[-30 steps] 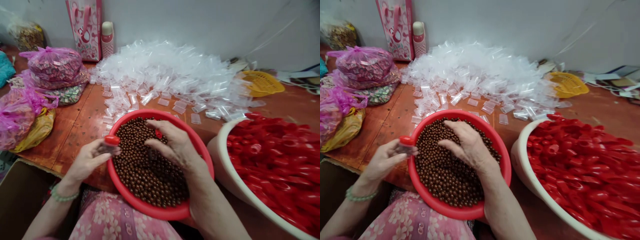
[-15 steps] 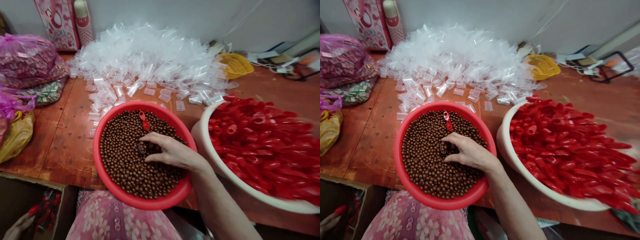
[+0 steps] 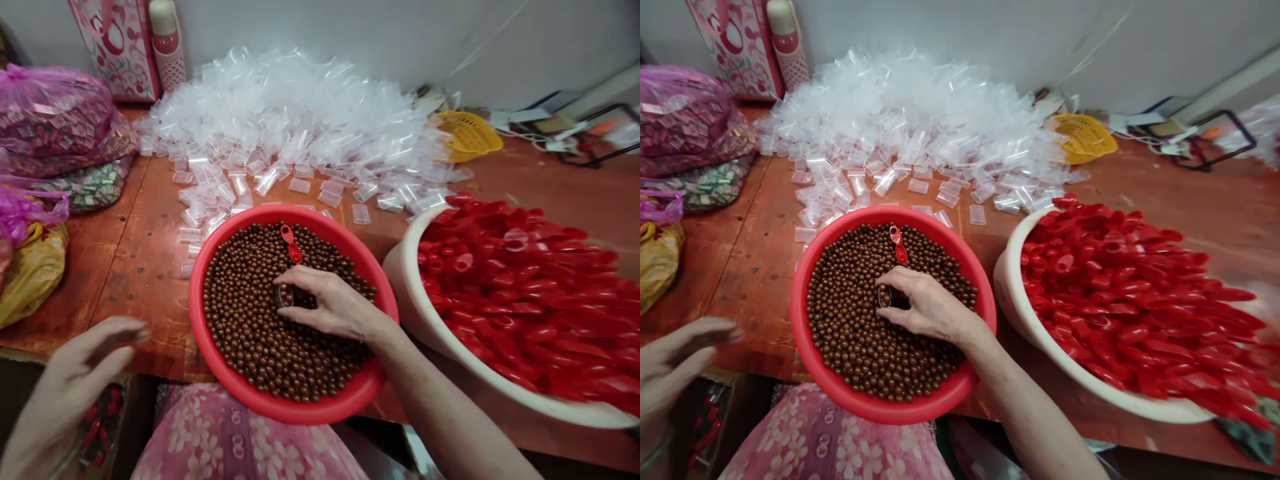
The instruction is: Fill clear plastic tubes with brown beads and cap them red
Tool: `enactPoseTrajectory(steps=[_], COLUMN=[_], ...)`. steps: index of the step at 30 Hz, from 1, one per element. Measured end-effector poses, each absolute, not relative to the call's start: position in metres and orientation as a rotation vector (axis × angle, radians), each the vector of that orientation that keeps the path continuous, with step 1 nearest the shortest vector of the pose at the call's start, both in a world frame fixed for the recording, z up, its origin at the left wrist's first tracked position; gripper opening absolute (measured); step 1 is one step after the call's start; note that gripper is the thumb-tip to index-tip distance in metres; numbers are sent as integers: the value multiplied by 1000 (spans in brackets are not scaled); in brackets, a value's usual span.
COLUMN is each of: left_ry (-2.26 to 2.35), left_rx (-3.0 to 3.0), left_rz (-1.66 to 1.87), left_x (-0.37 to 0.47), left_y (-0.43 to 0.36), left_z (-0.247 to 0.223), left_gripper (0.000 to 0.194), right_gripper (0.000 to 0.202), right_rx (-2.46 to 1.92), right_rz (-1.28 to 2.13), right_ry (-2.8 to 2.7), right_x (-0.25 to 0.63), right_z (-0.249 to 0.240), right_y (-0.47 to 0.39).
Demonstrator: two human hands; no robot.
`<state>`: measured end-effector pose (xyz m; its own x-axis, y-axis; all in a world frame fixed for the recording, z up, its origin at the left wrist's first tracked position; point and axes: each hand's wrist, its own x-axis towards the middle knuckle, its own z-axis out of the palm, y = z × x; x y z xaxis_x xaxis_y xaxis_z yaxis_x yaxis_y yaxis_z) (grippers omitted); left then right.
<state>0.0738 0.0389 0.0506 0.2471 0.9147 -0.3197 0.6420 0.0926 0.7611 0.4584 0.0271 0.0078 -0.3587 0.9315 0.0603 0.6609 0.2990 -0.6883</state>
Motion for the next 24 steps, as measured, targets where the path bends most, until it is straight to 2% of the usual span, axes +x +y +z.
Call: enactPoseTrajectory(steps=[5, 11, 18, 24], left_ry=[878, 642, 671, 600], left_rx=[1757, 1787, 1573, 1411], left_rz=[401, 290, 264, 343], left_x=[204, 249, 251, 251], left_y=[75, 92, 92, 94], left_z=[42, 10, 6, 6], left_gripper=[47, 59, 43, 45], right_gripper=[34, 41, 27, 32], right_rx=[-1363, -1333, -1278, -1311], right_rz=[813, 949, 1039, 1158], right_ry=[-2077, -1939, -1787, -1574], right_x=[456, 451, 449, 445], right_z=[19, 24, 21, 14], right_y=[29, 29, 29, 28])
